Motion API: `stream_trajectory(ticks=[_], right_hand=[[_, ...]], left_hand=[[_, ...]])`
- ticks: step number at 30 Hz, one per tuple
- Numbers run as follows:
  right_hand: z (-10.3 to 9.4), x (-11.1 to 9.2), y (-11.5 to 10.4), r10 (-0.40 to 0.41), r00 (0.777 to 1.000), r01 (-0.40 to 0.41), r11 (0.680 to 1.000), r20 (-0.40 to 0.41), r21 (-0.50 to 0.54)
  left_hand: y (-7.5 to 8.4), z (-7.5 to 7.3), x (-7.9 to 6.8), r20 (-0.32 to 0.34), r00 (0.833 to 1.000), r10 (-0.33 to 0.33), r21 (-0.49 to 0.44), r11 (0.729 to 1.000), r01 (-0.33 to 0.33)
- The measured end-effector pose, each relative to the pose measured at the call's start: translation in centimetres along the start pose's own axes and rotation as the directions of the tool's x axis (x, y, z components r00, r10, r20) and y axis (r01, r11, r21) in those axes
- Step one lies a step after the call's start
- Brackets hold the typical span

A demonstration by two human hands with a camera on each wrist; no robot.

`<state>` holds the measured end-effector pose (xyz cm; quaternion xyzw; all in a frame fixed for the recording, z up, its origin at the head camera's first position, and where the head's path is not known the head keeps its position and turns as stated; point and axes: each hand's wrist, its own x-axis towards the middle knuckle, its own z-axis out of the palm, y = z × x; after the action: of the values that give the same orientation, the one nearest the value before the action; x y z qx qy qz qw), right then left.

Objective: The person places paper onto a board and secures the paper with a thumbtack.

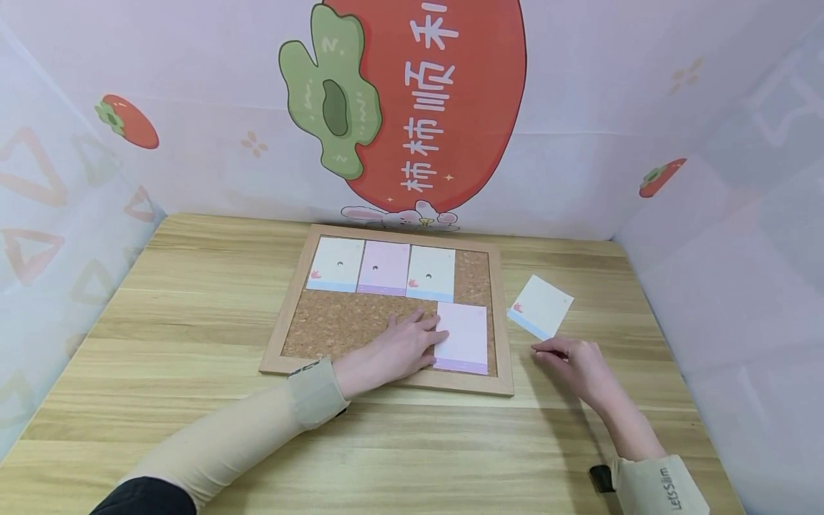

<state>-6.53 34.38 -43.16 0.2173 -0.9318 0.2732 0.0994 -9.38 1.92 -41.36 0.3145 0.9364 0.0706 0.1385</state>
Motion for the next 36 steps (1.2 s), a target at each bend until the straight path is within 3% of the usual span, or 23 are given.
stream_trajectory(ticks=[7, 14, 23, 30, 36], right_hand=[[-0.1, 0.1, 0.4, 0.09, 0.995, -0.093, 0.994, 0.049, 0.059], [-0.2, 0.2, 0.7, 0.212, 0.969, -0.233, 0.956, 0.131, 0.177], [0.3, 0.2, 1.3, 0.241, 0.955, -0.281, 0.923, 0.175, 0.261], [0.4, 0.3, 1.4, 0.254, 0.941, -0.326, 0.86, 0.225, 0.392], [0.4, 0.4, 1.3, 0.268, 0.929, -0.358, 0.824, 0.255, 0.44]], left_hand=[[-0.1, 0.0, 0.1, 0.0, 1.0, 0.008, 0.003, 1.0, -0.008], [-0.2, 0.1, 0.2, -0.002, 1.0, 0.008, 0.015, 1.0, -0.008], [-0.2, 0.1, 0.2, -0.004, 1.0, 0.009, 0.016, 1.0, -0.009], [-0.1, 0.2, 0.4, 0.018, 1.0, -0.003, -0.017, 1.0, 0.003], [-0.1, 0.1, 0.4, 0.021, 1.0, -0.003, -0.016, 1.0, 0.004]])
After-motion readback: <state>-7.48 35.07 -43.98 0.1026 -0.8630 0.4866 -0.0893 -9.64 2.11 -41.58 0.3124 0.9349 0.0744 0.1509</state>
